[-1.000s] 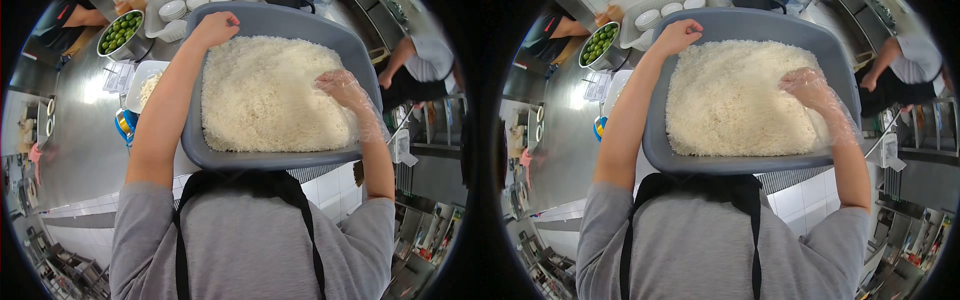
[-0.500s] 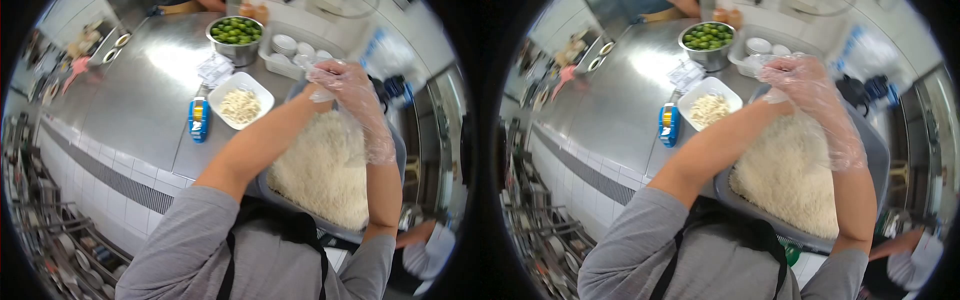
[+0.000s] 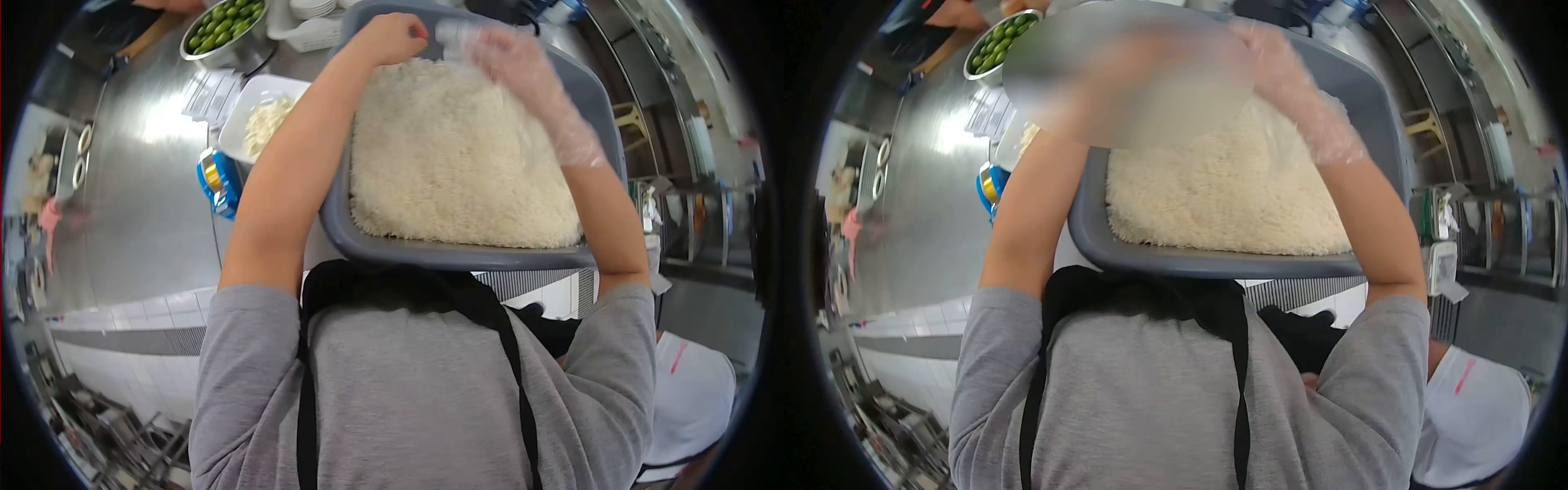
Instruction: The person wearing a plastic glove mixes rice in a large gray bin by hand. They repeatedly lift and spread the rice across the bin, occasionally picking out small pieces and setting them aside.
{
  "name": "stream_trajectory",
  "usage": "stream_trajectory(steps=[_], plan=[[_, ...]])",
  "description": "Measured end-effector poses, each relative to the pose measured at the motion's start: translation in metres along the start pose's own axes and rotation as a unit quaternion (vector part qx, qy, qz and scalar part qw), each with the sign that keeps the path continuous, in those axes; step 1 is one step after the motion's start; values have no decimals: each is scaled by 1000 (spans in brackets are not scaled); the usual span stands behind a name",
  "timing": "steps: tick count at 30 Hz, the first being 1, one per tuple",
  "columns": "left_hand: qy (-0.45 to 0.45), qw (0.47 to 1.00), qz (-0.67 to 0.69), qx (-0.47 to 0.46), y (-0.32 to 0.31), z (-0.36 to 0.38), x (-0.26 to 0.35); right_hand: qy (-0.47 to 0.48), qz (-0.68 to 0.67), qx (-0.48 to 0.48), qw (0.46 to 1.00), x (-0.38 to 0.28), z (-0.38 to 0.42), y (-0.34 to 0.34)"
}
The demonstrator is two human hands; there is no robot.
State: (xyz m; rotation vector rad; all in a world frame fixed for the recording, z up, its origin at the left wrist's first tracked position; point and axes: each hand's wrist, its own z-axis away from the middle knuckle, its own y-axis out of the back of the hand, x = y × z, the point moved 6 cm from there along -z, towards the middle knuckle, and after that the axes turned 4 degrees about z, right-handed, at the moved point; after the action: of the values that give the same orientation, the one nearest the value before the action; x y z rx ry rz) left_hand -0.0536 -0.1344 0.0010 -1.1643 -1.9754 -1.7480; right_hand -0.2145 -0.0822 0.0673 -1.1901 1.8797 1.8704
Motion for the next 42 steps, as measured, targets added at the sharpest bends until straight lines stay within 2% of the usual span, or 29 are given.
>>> stream_trajectory(steps=[1,3,5,6,8,9,11,14,15,16,18,19,20,21,22,24,26,27,28,29,30,32,33,34,36,38,40,42], plan=[[-2,1000,5,13,4,1,3,-49,-27,-52,997,23,19,-8],[7,1000,11,-2,4,0,5,13,109,-117,987,30,55,-19],[30,999,19,-19,3,6,5,68,136,-204,967,23,84,-36],[30,999,17,-29,4,7,8,65,129,-206,968,19,97,-42],[30,999,12,-43,3,7,8,230,241,-241,912,-2,122,-59],[38,998,23,-47,2,6,5,228,237,-242,913,3,125,-62],[47,997,34,-50,0,6,4,166,242,-211,932,13,121,-63],[65,996,47,-49,2,7,3,187,185,-248,932,-5,104,-38],[45,997,22,-51,1,5,4,113,118,-215,963,-8,93,-23],[26,998,-3,-52,1,4,5,121,117,-220,961,3,88,-23],[19,998,-25,-48,-1,5,4,269,276,-60,921,12,71,-12],[1,997,-52,-62,-4,6,6,293,273,-58,914,8,62,-7],[-11,994,-83,-70,-4,9,9,229,226,-93,942,0,45,0],[21,989,-95,-110,-8,12,8,164,177,-134,961,-13,26,0],[49,984,-119,-126,-16,14,4,195,174,-143,955,-38,10,-3],[65,961,-191,-188,-20,21,13,148,148,-65,976,-81,-21,3],[84,957,-197,-196,-24,17,12,207,132,-77,966,-124,-43,-22],[5,962,-258,-84,-24,12,10,282,155,-102,941,-149,-47,-42],[-74,945,-316,28,-24,12,8,355,179,-126,909,-169,-51,-60],[-62,943,-323,40,-28,9,2,524,227,-121,812,-184,-49,-84],[-51,949,-307,47,-31,5,-3,537,226,-124,803,-193,-48,-99],[-31,960,-273,55,-38,-2,-12,318,188,-154,916,-196,-63,-121],[-24,965,-254,56,-40,-5,-15,353,221,-176,892,-206,-64,-126],[-19,971,-233,56,-42,-9,-17,359,221,-179,889,-202,-68,-123],[-15,981,-186,51,-46,-13,-20,375,163,-101,907,-190,-78,-95],[-24,986,-158,45,-40,-10,-13,267,117,-31,956,-166,-63,-54],[65,993,-89,-40,-18,11,1,176,137,27,974,-128,-37,-26],[85,995,-43,-13,-5,17,4,118,38,-27,992,-63,-3,-31]])
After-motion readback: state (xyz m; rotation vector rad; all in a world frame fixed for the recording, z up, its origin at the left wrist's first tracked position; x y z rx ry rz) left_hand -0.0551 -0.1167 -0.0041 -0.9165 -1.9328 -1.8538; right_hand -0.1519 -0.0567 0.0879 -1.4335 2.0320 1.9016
